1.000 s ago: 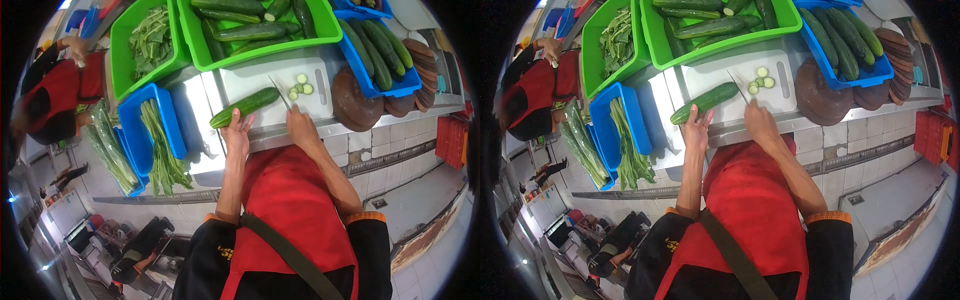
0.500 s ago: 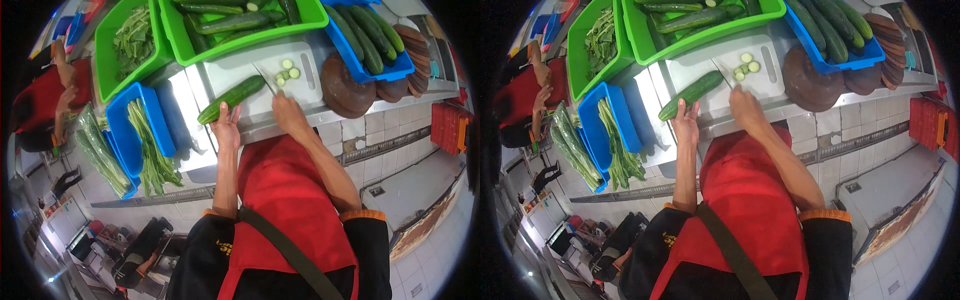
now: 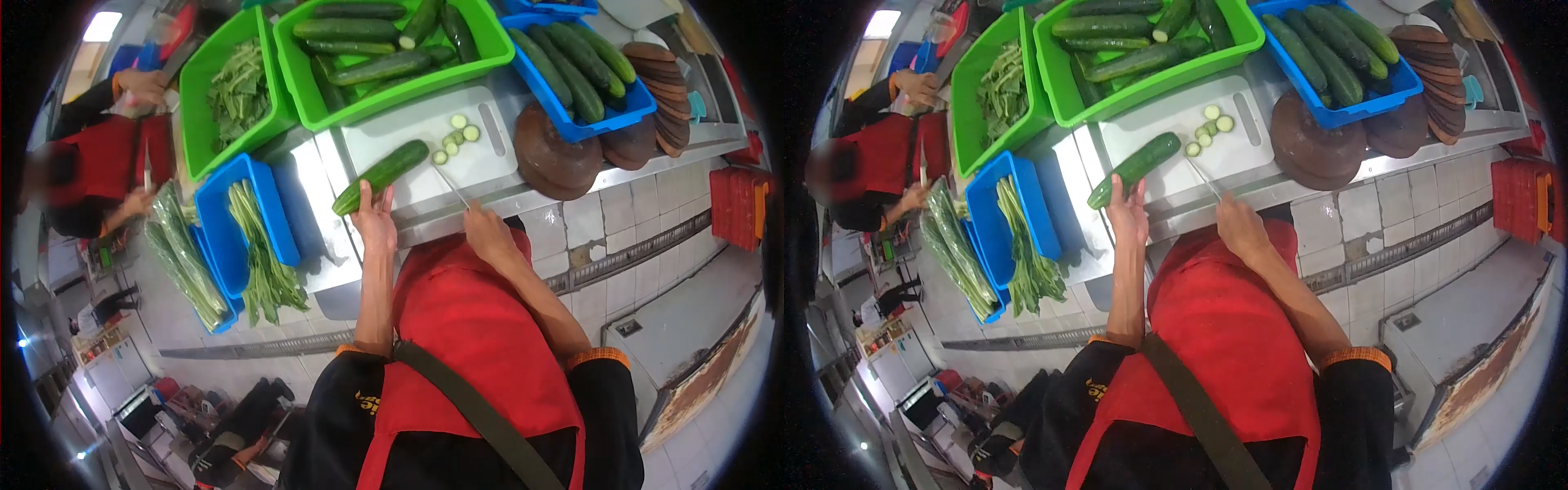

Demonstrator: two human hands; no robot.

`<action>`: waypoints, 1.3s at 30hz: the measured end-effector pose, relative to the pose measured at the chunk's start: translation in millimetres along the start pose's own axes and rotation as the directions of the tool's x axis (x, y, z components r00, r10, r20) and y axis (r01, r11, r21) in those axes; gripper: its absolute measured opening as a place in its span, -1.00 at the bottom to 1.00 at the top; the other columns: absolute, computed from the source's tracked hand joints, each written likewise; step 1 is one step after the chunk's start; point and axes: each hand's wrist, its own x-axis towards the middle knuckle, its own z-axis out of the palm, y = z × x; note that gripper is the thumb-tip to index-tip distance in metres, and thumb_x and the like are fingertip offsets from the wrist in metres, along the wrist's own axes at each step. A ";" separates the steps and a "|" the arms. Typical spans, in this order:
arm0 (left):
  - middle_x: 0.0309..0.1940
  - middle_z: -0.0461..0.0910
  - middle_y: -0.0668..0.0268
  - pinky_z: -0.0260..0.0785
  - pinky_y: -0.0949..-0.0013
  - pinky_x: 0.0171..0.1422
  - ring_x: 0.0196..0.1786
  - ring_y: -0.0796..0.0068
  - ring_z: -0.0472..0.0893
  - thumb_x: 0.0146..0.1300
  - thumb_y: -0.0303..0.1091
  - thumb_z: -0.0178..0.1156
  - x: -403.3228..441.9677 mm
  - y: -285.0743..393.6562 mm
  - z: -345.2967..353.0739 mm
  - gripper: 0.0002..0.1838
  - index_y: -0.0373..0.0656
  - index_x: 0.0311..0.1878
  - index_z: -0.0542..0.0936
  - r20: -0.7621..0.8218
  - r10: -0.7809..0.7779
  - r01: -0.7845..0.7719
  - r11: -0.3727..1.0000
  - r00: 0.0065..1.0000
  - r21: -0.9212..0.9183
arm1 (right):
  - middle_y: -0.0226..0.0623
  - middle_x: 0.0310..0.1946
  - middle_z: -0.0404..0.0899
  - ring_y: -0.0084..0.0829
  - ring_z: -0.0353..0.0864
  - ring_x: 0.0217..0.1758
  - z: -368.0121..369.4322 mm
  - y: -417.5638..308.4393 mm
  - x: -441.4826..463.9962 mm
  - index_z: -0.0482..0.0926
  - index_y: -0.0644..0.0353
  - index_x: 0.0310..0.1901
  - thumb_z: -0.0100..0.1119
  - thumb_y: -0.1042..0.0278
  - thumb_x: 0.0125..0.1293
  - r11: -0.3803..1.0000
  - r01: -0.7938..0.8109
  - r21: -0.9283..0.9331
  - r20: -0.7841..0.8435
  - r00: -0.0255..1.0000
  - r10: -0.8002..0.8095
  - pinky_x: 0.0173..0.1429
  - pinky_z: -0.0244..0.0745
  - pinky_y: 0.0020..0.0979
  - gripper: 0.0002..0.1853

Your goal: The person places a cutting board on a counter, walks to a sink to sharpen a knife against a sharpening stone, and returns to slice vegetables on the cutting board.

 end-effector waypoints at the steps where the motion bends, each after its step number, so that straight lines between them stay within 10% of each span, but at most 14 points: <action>1: 0.17 0.49 0.18 0.61 0.15 0.25 0.16 0.22 0.60 0.36 -0.28 0.34 -5.5 5.7 2.9 -0.51 -0.15 0.22 0.35 -0.004 0.006 -0.006 1.000 1.000 0.024 | 0.29 -0.35 0.62 0.38 0.62 -0.21 -4.4 1.2 -2.3 0.44 0.36 -0.12 -0.08 0.23 0.51 1.000 -0.015 0.009 0.042 0.999 0.015 -0.10 0.54 0.22 -0.70; 11: 0.04 0.58 0.11 0.71 0.15 -0.06 0.03 0.25 0.65 0.33 -0.15 0.37 41.7 98.9 211.2 -0.40 -0.29 0.27 0.40 0.520 0.250 -0.502 0.752 0.817 0.427 | 0.34 -0.25 0.62 0.38 0.60 -0.08 -16.3 5.8 16.9 0.52 0.35 -0.03 -0.02 0.12 0.49 0.998 0.036 0.060 0.059 0.998 -0.039 0.05 0.50 0.22 -0.62; 15: 0.08 0.65 -0.07 0.63 0.19 0.04 0.02 0.16 0.72 0.12 -0.20 0.46 130.4 94.4 259.3 -0.32 -0.30 0.28 0.51 0.743 0.142 -0.755 0.188 0.654 0.629 | 0.34 -0.22 0.62 0.36 0.60 -0.05 -20.9 -1.3 16.6 0.53 0.33 -0.02 0.01 0.11 0.49 0.996 0.034 0.077 0.069 0.997 -0.040 0.07 0.50 0.19 -0.62; 19: 0.09 0.63 -0.07 0.46 0.08 0.28 0.17 -0.09 0.60 -0.13 -0.14 0.53 201.7 79.6 222.9 -0.28 -0.13 0.19 0.61 0.660 -0.512 -0.817 -0.494 0.550 0.298 | 0.29 -0.25 0.62 0.38 0.55 -0.09 -14.2 10.9 15.7 0.56 0.31 -0.04 0.05 0.08 0.48 0.993 0.027 0.114 -0.018 1.000 -0.025 0.01 0.45 0.15 -0.62; 26: 0.07 0.55 -0.04 0.41 0.00 0.26 0.15 -0.12 0.55 0.02 0.00 0.52 197.7 109.9 203.4 -0.27 -0.21 0.21 0.55 0.832 -0.361 -0.883 -0.373 0.421 0.285 | 0.24 -0.23 0.63 0.31 0.58 -0.05 -35.2 22.1 15.1 0.57 0.30 -0.02 0.07 0.03 0.47 0.982 0.048 0.184 -0.005 0.999 -0.048 0.05 0.46 0.16 -0.58; 31: -0.14 0.55 -0.09 0.45 0.03 -0.03 -0.11 -0.17 0.57 0.22 -0.06 0.40 94.6 146.8 193.0 -0.40 -0.31 0.14 0.48 0.959 0.061 -0.935 -0.210 0.278 0.284 | 0.23 -0.31 0.63 0.31 0.60 -0.13 -43.1 6.3 6.7 0.58 0.30 -0.06 0.06 0.06 0.48 0.981 0.046 0.190 -0.039 0.998 -0.039 -0.02 0.47 0.16 -0.61; 36: -0.14 0.61 -0.16 0.49 0.07 0.00 -0.12 -0.21 0.63 0.23 -0.18 0.38 43.6 96.0 99.8 -0.37 -0.33 0.25 0.40 0.823 -0.075 -0.810 0.148 0.563 0.567 | 0.28 -0.31 0.63 0.35 0.61 -0.20 -27.6 6.8 17.5 0.56 0.31 -0.05 0.02 0.10 0.50 0.995 0.094 -0.035 -0.057 0.994 -0.096 -0.09 0.51 0.19 -0.63; 39: -0.05 0.60 -0.18 0.50 0.02 0.03 -0.08 -0.26 0.63 0.26 -0.17 0.34 40.8 58.8 44.3 -0.33 -0.29 0.32 0.34 0.777 -0.173 -0.782 0.051 0.606 0.621 | 0.33 -0.34 0.61 0.35 0.61 -0.24 -35.4 2.8 22.8 0.50 0.30 -0.07 -0.04 0.11 0.53 0.998 0.047 -0.034 -0.115 0.992 -0.050 -0.09 0.52 0.20 -0.65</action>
